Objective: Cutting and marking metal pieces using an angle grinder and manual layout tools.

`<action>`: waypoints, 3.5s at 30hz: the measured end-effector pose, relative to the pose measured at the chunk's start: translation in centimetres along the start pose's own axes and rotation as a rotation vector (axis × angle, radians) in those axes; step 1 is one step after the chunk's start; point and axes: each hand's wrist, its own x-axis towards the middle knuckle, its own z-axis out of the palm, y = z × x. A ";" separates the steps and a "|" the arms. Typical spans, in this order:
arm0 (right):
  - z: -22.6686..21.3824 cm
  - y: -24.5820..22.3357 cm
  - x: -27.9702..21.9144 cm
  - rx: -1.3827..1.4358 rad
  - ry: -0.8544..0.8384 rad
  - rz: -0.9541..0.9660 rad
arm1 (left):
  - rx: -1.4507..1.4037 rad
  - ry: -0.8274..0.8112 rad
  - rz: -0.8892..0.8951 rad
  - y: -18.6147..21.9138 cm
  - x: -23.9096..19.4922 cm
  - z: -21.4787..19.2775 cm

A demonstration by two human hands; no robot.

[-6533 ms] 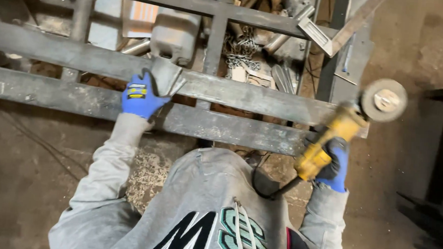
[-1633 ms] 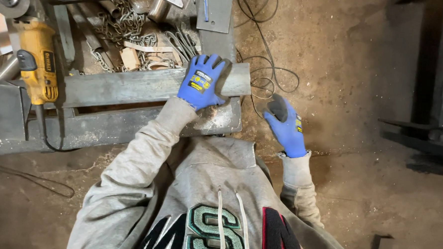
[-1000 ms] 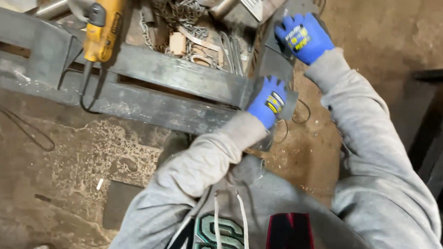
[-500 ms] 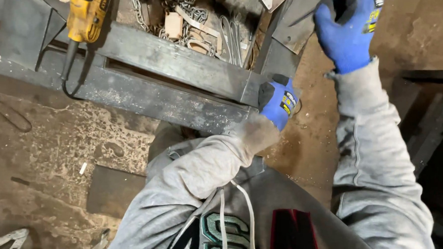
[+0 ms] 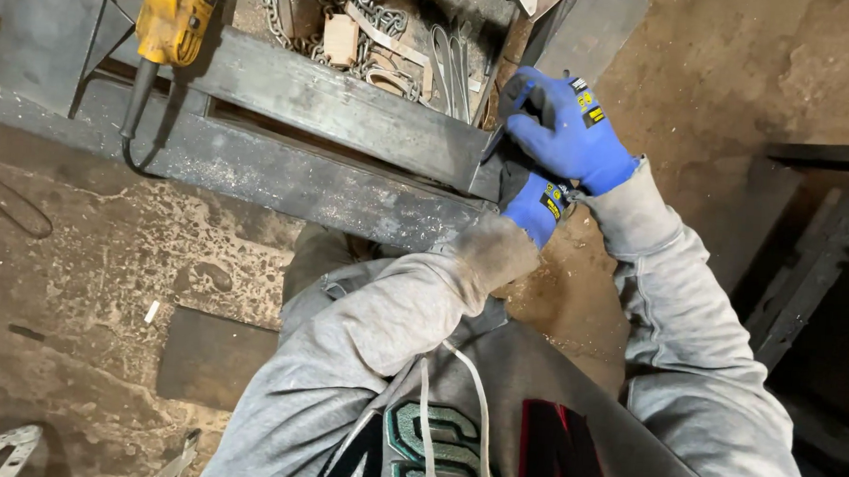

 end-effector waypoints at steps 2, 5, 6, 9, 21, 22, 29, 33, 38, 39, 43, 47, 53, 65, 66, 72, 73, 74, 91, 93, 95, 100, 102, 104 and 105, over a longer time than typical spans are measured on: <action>1.3 2.8 -0.5 -0.032 0.056 -0.084 | -0.017 -0.011 0.007 0.1 0.0 0.1; 1.5 2.2 -0.4 -0.078 0.011 -0.029 | -0.038 -0.025 0.020 0.1 0.0 0.2; 1.4 1.2 -0.1 -0.089 -0.096 0.106 | -0.043 -0.029 0.021 0.1 0.1 0.2; 2.1 1.6 0.1 -0.248 -0.038 0.072 | -0.058 -0.043 0.024 0.0 0.1 -0.2; 2.3 -1.9 0.9 -0.229 -0.140 0.114 | -0.046 -0.318 -0.005 0.0 0.7 -0.9; 2.5 -1.1 0.8 -0.228 -0.141 0.115 | -0.047 -0.320 -0.006 0.1 0.6 -0.8; 2.8 -3.0 2.0 -0.440 -0.150 0.028 | -0.051 -0.264 -0.032 0.0 0.4 -1.1; 3.3 -2.7 2.6 -0.478 -0.181 -0.007 | -0.116 -0.217 -0.073 0.2 0.2 0.0; 3.6 -1.4 2.6 -0.454 -0.165 -0.040 | -0.174 -0.266 -0.125 0.2 0.5 -0.4; 3.5 -1.8 2.6 -0.498 -0.220 -0.061 | -0.177 -0.280 -0.126 0.1 0.6 -0.8; 2.8 -2.9 2.8 -0.339 -0.138 0.180 | -0.165 -0.308 -0.126 0.1 0.8 -1.0; 3.1 -0.6 2.5 -0.435 -0.145 -0.022 | -0.121 -0.344 -0.084 -0.1 0.8 -1.9; 4.0 -1.0 2.8 -0.586 -0.066 -0.085 | -0.127 -0.272 -0.103 0.2 0.3 0.3; 3.9 -1.5 3.2 -0.514 -0.114 0.014 | -0.186 -0.180 -0.143 0.2 -0.2 1.6; 3.7 -1.4 3.1 -0.506 -0.195 -0.065 | -0.189 -0.178 -0.137 0.3 -0.2 1.5; 3.0 -3.1 3.3 -0.382 -0.294 -0.003 | -0.164 -0.229 -0.146 -0.1 0.2 1.3; 3.3 -2.4 3.3 -0.382 -0.294 -0.002 | -0.160 -0.240 -0.148 -0.2 0.3 1.3; 3.5 -1.7 3.2 -0.444 -0.256 -0.086 | -0.156 -0.249 -0.149 -0.2 0.5 1.3; 5.2 0.9 3.1 -0.637 0.031 -0.233 | -0.079 -0.425 -0.212 -2.4 3.9 0.9; 4.8 -2.2 3.5 -0.530 -0.177 0.015 | -0.070 -0.451 -0.216 -2.5 4.7 0.7; 4.3 -2.9 3.3 -0.448 -0.117 0.019 | -0.059 -0.463 -0.211 -2.7 5.9 0.5; 4.1 -3.3 3.2 -0.716 -0.086 -0.354 | -0.032 -0.519 -0.232 -3.3 6.9 -0.4; 4.6 -4.8 3.0 -0.372 -0.157 0.131 | -0.024 -0.537 -0.225 -3.2 7.3 -1.0; 1.8 -4.6 1.6 -0.343 0.094 -0.061 | -0.017 -0.555 -0.224 -3.0 7.7 -1.6; 0.5 -4.5 0.8 -0.304 0.332 -0.267 | -0.013 -0.565 -0.226 -3.0 7.9 -2.0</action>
